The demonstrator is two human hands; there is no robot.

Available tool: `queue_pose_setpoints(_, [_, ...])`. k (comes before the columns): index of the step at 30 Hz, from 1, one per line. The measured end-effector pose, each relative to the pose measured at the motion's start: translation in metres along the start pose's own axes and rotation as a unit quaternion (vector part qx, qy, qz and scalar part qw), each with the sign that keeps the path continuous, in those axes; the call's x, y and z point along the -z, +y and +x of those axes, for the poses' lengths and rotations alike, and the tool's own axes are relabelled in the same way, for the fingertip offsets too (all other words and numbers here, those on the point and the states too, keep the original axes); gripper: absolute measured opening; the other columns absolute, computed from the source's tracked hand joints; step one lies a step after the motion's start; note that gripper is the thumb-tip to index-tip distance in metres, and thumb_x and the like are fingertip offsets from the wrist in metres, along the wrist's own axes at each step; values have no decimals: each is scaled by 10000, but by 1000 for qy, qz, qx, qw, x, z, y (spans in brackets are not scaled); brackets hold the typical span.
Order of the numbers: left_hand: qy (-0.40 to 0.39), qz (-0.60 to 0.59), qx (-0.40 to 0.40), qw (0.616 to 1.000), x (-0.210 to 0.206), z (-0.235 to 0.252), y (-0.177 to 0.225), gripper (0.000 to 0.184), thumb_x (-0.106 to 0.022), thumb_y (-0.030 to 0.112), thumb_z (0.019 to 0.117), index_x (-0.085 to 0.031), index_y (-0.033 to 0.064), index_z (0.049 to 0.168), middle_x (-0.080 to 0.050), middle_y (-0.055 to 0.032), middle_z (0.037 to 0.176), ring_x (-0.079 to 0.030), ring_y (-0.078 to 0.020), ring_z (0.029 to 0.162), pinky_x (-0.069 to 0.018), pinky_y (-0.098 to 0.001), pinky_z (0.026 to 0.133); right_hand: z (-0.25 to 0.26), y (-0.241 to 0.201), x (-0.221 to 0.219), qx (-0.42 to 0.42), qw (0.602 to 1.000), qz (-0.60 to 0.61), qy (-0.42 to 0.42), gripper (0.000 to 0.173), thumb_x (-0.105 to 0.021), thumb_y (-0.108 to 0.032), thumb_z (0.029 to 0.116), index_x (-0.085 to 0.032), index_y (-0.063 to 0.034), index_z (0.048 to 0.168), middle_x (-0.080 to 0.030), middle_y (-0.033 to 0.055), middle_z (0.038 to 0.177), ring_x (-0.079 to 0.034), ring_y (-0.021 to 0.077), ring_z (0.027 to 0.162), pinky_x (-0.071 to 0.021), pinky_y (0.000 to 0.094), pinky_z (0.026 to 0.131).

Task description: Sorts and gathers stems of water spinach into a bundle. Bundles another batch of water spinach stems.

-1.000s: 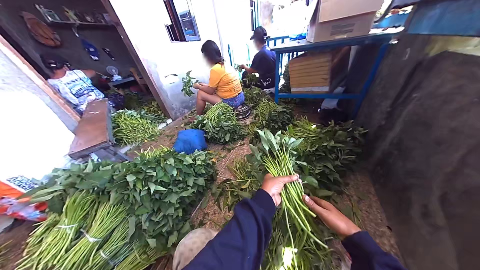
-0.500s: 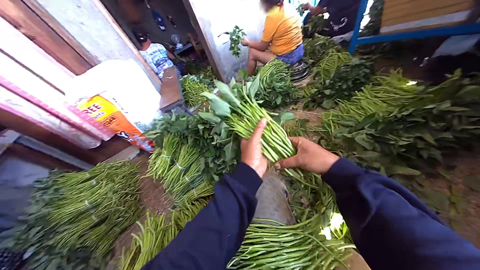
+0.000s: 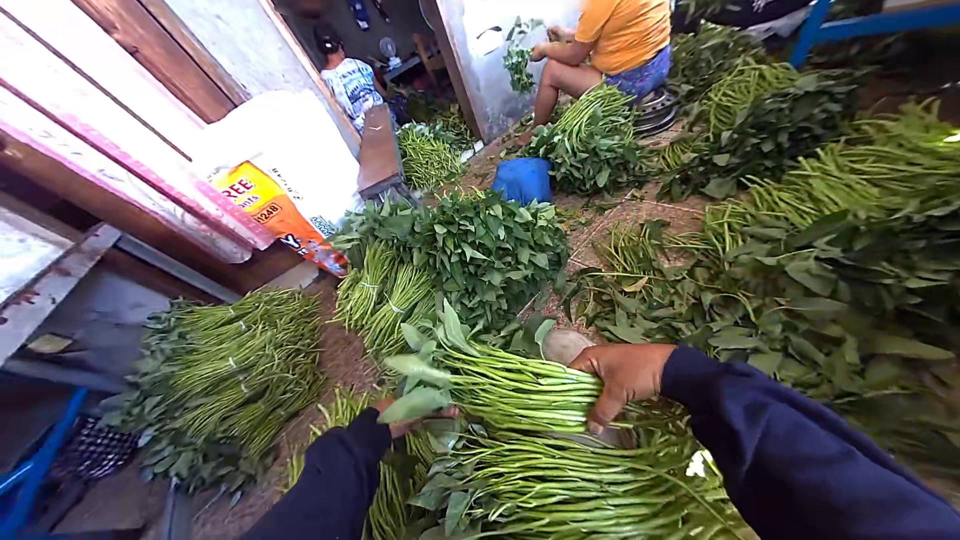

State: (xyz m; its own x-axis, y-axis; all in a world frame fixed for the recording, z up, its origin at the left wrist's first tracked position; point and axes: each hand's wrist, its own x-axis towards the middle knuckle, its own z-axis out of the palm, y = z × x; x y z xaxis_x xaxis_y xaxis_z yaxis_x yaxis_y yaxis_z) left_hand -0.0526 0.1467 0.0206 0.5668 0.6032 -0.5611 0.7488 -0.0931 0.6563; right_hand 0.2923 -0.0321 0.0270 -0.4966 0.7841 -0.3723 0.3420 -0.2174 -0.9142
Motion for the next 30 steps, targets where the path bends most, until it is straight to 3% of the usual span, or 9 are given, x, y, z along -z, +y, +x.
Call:
queue_pose_setpoints(6, [381, 270, -234, 853, 10, -16, 80, 180, -675, 111, 968, -749, 72, 1128, -697, -154, 1204, -631, -364, 1187, -481, -621, 1004, -10, 16, -8, -57, 995, -85, -11, 305, -846, -59, 818, -703, -14, 1084, -714, 110, 929, -681, 172, 816, -564, 396, 778])
queue_pose_setpoints(8, [343, 332, -364, 800, -27, -31, 121, 287, -528, 219, 1012, -746, 100, 1156, -700, -88, 1263, -563, -321, 1327, -380, -608, 1138, -7, 18, -11, -50, 995, -81, -11, 283, -848, -55, 813, -709, -11, 1056, -719, 102, 898, -687, 161, 793, -571, 378, 761])
queue_pose_setpoints(12, [85, 376, -405, 829, -117, -15, 127, 438, -331, 392, 1103, -652, 266, 1373, -532, 24, 1529, -332, -232, 1524, -119, -728, 1208, -9, 15, -12, -55, 993, -98, -15, 341, -854, -91, 818, -688, 8, 1099, -715, 127, 971, -684, 192, 866, -552, 422, 829])
queue_pose_setpoints(19, [197, 358, -361, 838, -131, -7, 69, 604, -250, 453, 1104, -727, 85, 1147, -746, -79, 1081, -696, -257, 1124, -377, -611, 1151, -5, 34, -15, -18, 999, -32, 25, 328, -824, -184, 871, -705, -4, 1119, -716, 117, 978, -683, 169, 878, -556, 393, 843])
queue_pose_setpoints(21, [207, 337, -304, 866, -139, -18, 62, 550, -284, 386, 1102, -708, 41, 1046, -717, -99, 839, -729, -257, 831, -587, -494, 817, -16, 38, -18, 30, 991, 11, 128, 353, -790, -209, 910, -699, -2, 1181, -713, 123, 1028, -677, 184, 935, -548, 397, 892])
queue_pose_setpoints(23, [195, 323, -250, 892, -143, -24, 56, 506, -284, 371, 1102, -664, 37, 1104, -670, -108, 740, -698, -282, 687, -575, -495, 623, -45, 48, -23, 81, 942, -9, 326, 408, -768, -243, 929, -674, -41, 1271, -718, 111, 1137, -693, 209, 1047, -560, 435, 962])
queue_pose_setpoints(25, [199, 323, -241, 893, -139, -27, 52, 441, -327, 354, 1101, -612, 71, 1283, -705, -94, 827, -712, -267, 703, -589, -489, 616, -96, 55, -32, 111, 863, -24, 493, 347, -691, -222, 985, -654, -73, 1296, -693, 86, 1237, -676, 211, 1128, -566, 445, 985])
queue_pose_setpoints(27, [201, 340, -269, 879, -132, -26, 46, 422, -371, 320, 1090, -609, 112, 1370, -716, -92, 1092, -723, -248, 931, -613, -463, 795, -153, 63, -60, 134, 829, 28, 543, 185, -571, -244, 1020, -703, -141, 1099, -718, 22, 1032, -687, 154, 880, -597, 345, 759])
queue_pose_setpoints(30, [169, 322, -326, 873, -118, -20, 42, 353, -446, 217, 1030, -692, 126, 1267, -681, -111, 1118, -648, -276, 1074, -547, -466, 942, -193, 93, -134, 128, 905, 116, 389, 277, -564, -302, 1029, -765, -136, 933, -750, 10, 892, -708, 127, 757, -617, 319, 694])
